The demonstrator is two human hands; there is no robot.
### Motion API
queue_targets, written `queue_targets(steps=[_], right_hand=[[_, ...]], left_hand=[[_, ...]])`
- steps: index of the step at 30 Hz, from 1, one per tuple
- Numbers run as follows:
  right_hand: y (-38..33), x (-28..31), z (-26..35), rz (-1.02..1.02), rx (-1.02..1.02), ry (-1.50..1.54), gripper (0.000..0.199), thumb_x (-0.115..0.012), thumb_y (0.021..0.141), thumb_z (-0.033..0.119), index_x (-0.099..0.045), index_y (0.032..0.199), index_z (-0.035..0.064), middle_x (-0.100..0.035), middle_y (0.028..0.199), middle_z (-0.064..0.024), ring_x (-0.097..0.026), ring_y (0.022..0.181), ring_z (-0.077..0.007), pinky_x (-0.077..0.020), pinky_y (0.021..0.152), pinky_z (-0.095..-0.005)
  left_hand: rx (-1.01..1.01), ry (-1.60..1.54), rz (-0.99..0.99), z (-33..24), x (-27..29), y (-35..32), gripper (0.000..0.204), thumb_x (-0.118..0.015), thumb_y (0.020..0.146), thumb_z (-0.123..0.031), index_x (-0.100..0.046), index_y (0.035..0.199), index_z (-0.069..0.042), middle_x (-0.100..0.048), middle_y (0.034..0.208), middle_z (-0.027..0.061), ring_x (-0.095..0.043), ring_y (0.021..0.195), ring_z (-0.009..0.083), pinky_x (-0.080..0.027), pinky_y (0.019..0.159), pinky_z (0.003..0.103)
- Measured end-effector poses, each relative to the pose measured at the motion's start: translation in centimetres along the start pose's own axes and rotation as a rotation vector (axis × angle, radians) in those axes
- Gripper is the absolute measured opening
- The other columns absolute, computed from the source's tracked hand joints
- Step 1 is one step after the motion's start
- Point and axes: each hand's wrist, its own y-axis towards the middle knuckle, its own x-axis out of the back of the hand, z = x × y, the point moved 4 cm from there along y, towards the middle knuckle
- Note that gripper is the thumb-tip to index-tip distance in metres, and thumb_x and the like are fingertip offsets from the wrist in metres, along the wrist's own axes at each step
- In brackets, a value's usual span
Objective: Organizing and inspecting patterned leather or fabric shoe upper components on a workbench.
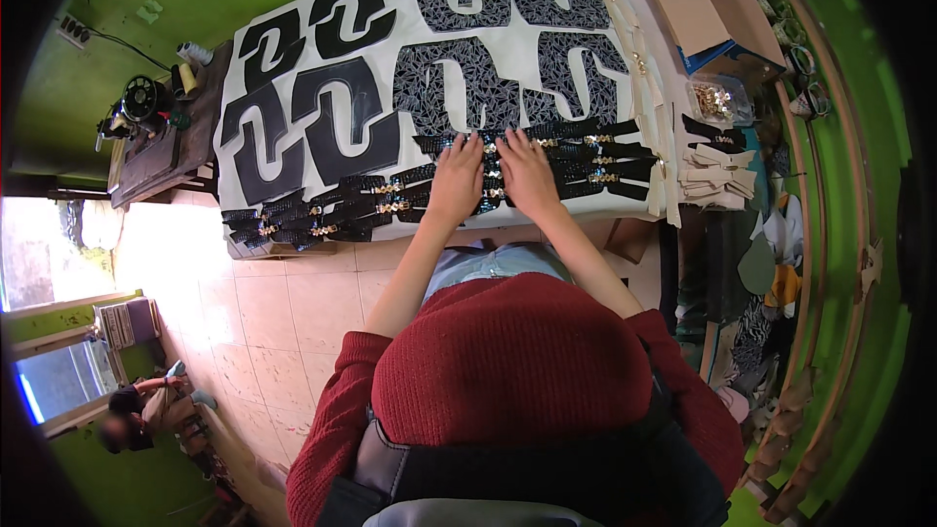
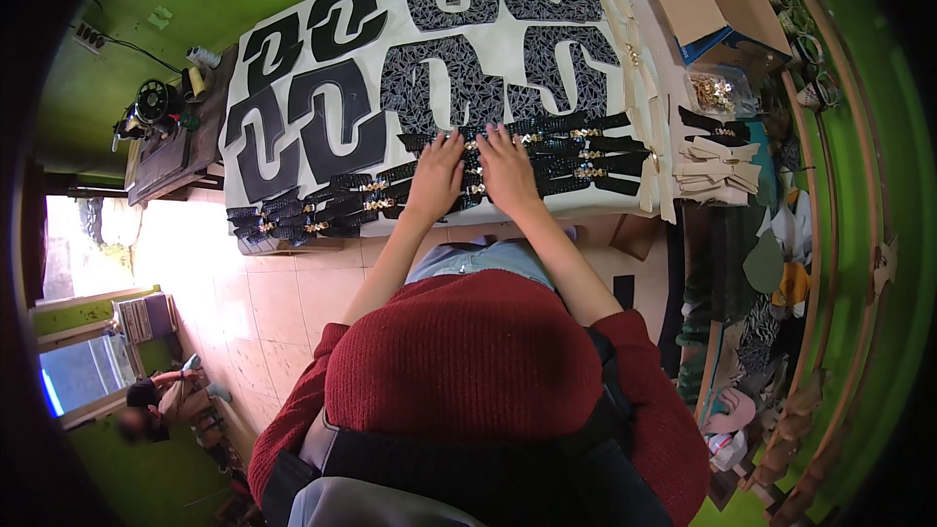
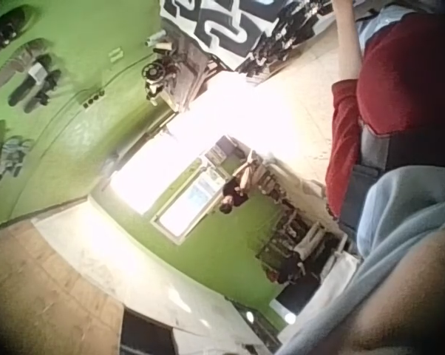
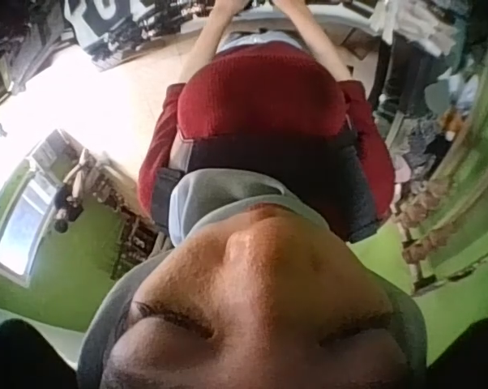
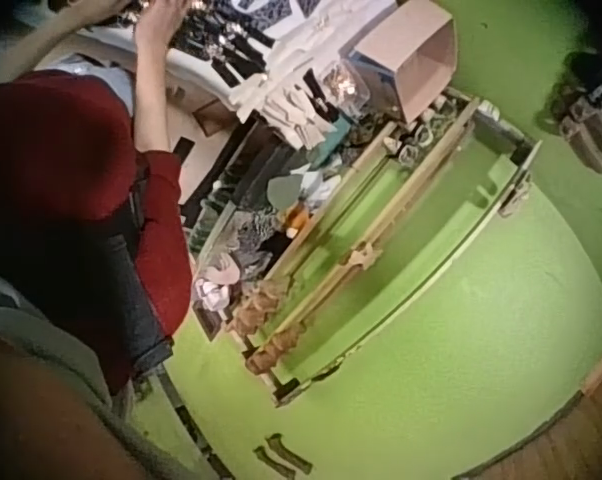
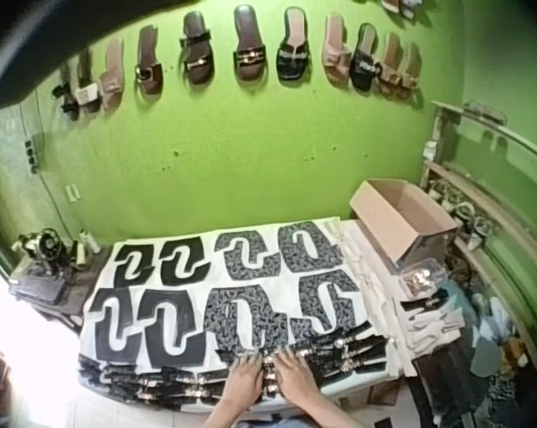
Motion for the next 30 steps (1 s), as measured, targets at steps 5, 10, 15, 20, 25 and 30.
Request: queue_targets(steps=[5, 10, 15, 20, 25, 30], right_hand=[[-0.7, -2.2, -0.2, 0.242, -0.01, -0.134, 0.044, -0.039, 0.09, 0.018, -0.036, 0.128, -0.0048, -0.037, 0.134, -0.0216, -0.033, 0.127, -0.0316, -0.0224, 0.105, -0.0442], [-0.9, -3.3, 0.0, 0.311, 0.021, -0.321, 0.051, -0.036, 0.085, 0.018, -0.034, 0.131, -0.0044, -0.034, 0.136, -0.0216, -0.031, 0.129, -0.0297, -0.0134, 0.109, -0.043], [-0.3, -2.4, -0.2, 0.377, 0.021, -0.389, 0.048, -0.037, 0.087, 0.019, -0.036, 0.131, -0.0009, -0.037, 0.136, -0.0175, -0.033, 0.128, -0.0269, -0.0144, 0.108, -0.0467], [1.2, 0.0, -1.5, 0.389, -0.08, -0.012, 0.038, -0.042, 0.089, 0.016, -0.045, 0.126, 0.0061, -0.043, 0.132, -0.0107, -0.038, 0.125, -0.024, -0.0224, 0.104, -0.0483], [1.0, -0.7, -0.8, 0.31, 0.045, -0.152, 0.037, -0.046, 0.086, 0.014, -0.05, 0.122, 0.0064, -0.048, 0.128, -0.0096, -0.043, 0.12, -0.0244, -0.0224, 0.103, -0.0505], [0.6, -1.5, -0.2, 0.311, 0.01, -0.261, 0.042, -0.046, 0.081, 0.01, -0.048, 0.123, 0.0068, -0.047, 0.13, -0.0082, -0.044, 0.121, -0.024, -0.0166, 0.105, -0.0518]], left_hand=[[0.002, 0.045, 0.179, 0.2, -3.1, -0.6, 0.044, -0.038, 0.088, -0.012, -0.034, 0.129, 0.005, -0.033, 0.135, 0.0224, -0.033, 0.125, 0.0351, -0.026, 0.104, 0.044], [0.01, 0.247, 0.21, -0.3, -3.6, -0.7, 0.05, -0.042, 0.085, -0.016, -0.035, 0.13, 0.004, -0.034, 0.136, 0.02, -0.034, 0.126, 0.0295, -0.025, 0.105, 0.042], [0.017, 0.28, 0.287, -0.3, -3.0, -0.2, 0.05, -0.043, 0.084, -0.015, -0.034, 0.13, 0.003, -0.037, 0.135, 0.0187, -0.035, 0.126, 0.0274, -0.024, 0.105, 0.044], [0.022, -0.007, 0.319, 0.7, -1.7, 0.6, 0.042, -0.04, 0.087, -0.012, -0.038, 0.128, -0.001, -0.038, 0.134, 0.0181, -0.035, 0.125, 0.0309, -0.026, 0.101, 0.053], [0.013, 0.029, 0.271, -0.2, -2.0, 0.8, 0.044, -0.041, 0.086, -0.012, -0.038, 0.128, 0.001, -0.039, 0.133, 0.0196, -0.036, 0.125, 0.0305, -0.026, 0.102, 0.05], [0.007, 0.115, 0.268, -0.4, -3.2, 0.6, 0.045, -0.042, 0.085, -0.011, -0.038, 0.127, 0.003, -0.039, 0.132, 0.0214, -0.037, 0.124, 0.0301, -0.026, 0.103, 0.048]])
